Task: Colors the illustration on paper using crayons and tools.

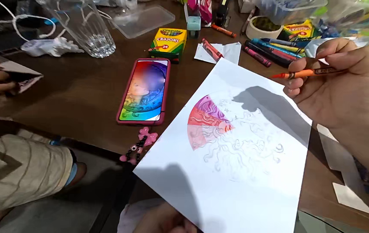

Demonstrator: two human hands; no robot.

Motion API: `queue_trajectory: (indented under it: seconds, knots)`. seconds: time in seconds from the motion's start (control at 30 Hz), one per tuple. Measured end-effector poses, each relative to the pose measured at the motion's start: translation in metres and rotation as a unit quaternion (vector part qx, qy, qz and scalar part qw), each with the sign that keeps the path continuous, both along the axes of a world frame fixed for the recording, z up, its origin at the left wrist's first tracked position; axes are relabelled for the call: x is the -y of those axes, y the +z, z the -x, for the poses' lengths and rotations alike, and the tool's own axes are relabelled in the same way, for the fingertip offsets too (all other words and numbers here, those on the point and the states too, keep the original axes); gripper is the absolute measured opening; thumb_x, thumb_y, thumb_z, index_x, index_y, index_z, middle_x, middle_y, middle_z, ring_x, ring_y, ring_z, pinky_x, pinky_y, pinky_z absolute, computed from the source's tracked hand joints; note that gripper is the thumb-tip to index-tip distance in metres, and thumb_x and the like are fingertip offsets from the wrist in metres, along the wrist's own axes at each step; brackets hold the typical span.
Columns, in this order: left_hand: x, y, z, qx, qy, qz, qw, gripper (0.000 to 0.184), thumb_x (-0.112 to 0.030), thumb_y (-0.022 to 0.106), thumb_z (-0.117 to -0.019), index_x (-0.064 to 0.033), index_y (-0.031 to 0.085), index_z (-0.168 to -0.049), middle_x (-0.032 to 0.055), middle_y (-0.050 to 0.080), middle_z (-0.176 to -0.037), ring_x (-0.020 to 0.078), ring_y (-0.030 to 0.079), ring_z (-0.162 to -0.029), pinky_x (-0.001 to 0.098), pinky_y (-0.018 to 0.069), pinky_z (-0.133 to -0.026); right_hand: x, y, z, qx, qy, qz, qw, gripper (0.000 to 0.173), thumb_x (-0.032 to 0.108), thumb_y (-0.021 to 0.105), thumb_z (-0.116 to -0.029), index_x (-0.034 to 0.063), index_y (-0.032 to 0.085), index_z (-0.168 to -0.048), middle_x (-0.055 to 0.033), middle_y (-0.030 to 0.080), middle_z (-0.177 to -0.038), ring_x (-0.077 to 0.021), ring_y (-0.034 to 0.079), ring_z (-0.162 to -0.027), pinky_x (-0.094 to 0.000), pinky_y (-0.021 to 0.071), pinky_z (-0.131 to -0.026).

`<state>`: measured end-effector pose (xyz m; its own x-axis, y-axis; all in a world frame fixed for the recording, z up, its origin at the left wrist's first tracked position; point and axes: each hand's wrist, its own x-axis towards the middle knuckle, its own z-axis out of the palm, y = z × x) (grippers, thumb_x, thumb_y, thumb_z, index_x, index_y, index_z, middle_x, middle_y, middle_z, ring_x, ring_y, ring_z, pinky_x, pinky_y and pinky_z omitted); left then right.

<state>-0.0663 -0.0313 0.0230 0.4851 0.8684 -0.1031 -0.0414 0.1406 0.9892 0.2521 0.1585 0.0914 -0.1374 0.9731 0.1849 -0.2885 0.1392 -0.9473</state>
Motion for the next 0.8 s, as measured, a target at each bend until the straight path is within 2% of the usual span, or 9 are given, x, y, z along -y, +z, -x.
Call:
queue_trajectory:
  seconds: [0.07,0.13,0.27,0.4,0.47,0.53,0.6,0.73,0.8]
  knots:
    - [0.002,0.006,-0.017,0.082,0.088,0.042,0.992,0.025,-0.042,0.048,-0.1054,-0.0279,0.068,-0.112,-0.0125,0.075,-0.096,0.0003,0.070,-0.083,0.0227,0.0596,-0.077,0.000,0.002,-0.005,-0.016,-0.006,-0.008,1.000,0.047,0.015,0.017,-0.1059,0.0255,0.058,-0.086,0.0036,0.075,-0.082,-0.0050,0.069,-0.068,-0.0175,0.0545,-0.060]
    - [0.001,0.015,-0.023,0.121,0.129,0.024,0.984,0.024,-0.023,0.047,-0.1079,-0.0298,0.069,-0.112,-0.0138,0.075,-0.103,-0.0005,0.071,-0.092,0.0238,0.0598,-0.084,-0.001,0.004,-0.012,-0.022,-0.003,-0.027,0.999,0.049,0.019,0.020,-0.1073,0.0259,0.064,-0.085,0.0033,0.075,-0.085,-0.0053,0.069,-0.071,-0.0179,0.0549,-0.064]
    - [0.000,0.046,-0.001,0.088,0.120,-0.083,0.985,0.026,-0.029,0.052,-0.1053,-0.0369,0.072,-0.120,-0.0214,0.072,-0.113,-0.0089,0.065,-0.104,0.0158,0.0536,-0.093,-0.001,0.011,-0.021,0.004,-0.010,-0.069,0.998,0.040,0.019,0.031,-0.1068,0.0294,0.062,-0.084,0.0097,0.074,-0.090,0.0010,0.066,-0.074,-0.0140,0.0530,-0.067]
    - [-0.033,0.093,0.046,-0.009,0.195,-0.117,0.974,0.023,-0.021,0.058,-0.0950,-0.0361,0.075,-0.088,-0.0192,0.074,-0.085,-0.0105,0.065,-0.077,0.0084,0.0522,-0.071,0.000,0.015,-0.018,-0.027,-0.028,-0.062,0.997,0.042,0.016,0.027,-0.1052,0.0275,0.059,-0.081,0.0096,0.073,-0.082,0.0019,0.063,-0.066,-0.0129,0.0507,-0.060]
    - [-0.069,0.102,0.067,0.020,0.149,-0.131,0.980,0.026,-0.015,0.054,-0.0963,-0.0291,0.077,-0.093,-0.0125,0.076,-0.088,-0.0057,0.069,-0.077,0.0119,0.0559,-0.069,0.003,0.013,-0.014,-0.028,-0.016,-0.051,0.998,0.046,0.018,0.025,-0.1071,0.0276,0.061,-0.081,0.0095,0.073,-0.081,0.0016,0.063,-0.064,-0.0130,0.0510,-0.058]
    - [-0.101,0.116,0.065,0.024,0.139,-0.187,0.972,0.040,-0.004,0.043,-0.0901,-0.0293,0.074,-0.091,-0.0133,0.076,-0.088,-0.0072,0.069,-0.078,0.0112,0.0561,-0.069,0.006,0.010,-0.009,-0.029,0.006,-0.029,0.999,0.050,0.019,0.020,-0.1074,0.0267,0.063,-0.081,0.0083,0.073,-0.080,0.0016,0.064,-0.062,-0.0124,0.0509,-0.055]
    - [-0.124,0.121,0.064,0.033,0.111,-0.187,0.976,0.039,-0.008,0.045,-0.0909,-0.0324,0.075,-0.088,-0.0149,0.076,-0.086,-0.0086,0.068,-0.076,0.0114,0.0559,-0.066,0.007,0.009,-0.007,-0.047,0.039,-0.008,0.998,0.054,0.020,0.017,-0.1058,0.0267,0.066,-0.084,0.0066,0.074,-0.082,0.0006,0.063,-0.061,-0.0130,0.0503,-0.054]
    - [-0.194,0.098,0.085,0.099,-0.153,-0.085,0.980,0.021,-0.032,0.067,-0.0938,-0.0291,0.078,-0.111,-0.0077,0.078,-0.099,0.0005,0.073,-0.087,0.0212,0.0615,-0.075,0.008,0.005,-0.013,-0.067,0.137,0.030,0.988,0.052,0.029,0.019,-0.1062,0.0275,0.071,-0.102,0.0009,0.077,-0.093,-0.0038,0.066,-0.063,-0.0159,0.0526,-0.054]
    - [-0.217,0.097,0.079,0.038,-0.173,-0.048,0.983,0.018,-0.033,0.067,-0.0916,-0.0290,0.078,-0.105,-0.0063,0.078,-0.093,0.0011,0.073,-0.080,0.0214,0.0615,-0.069,0.005,0.000,-0.017,-0.048,0.208,0.061,0.975,0.046,0.035,0.024,-0.1062,0.0268,0.069,-0.114,-0.0048,0.078,-0.100,-0.0089,0.070,-0.065,-0.0195,0.0566,-0.055]
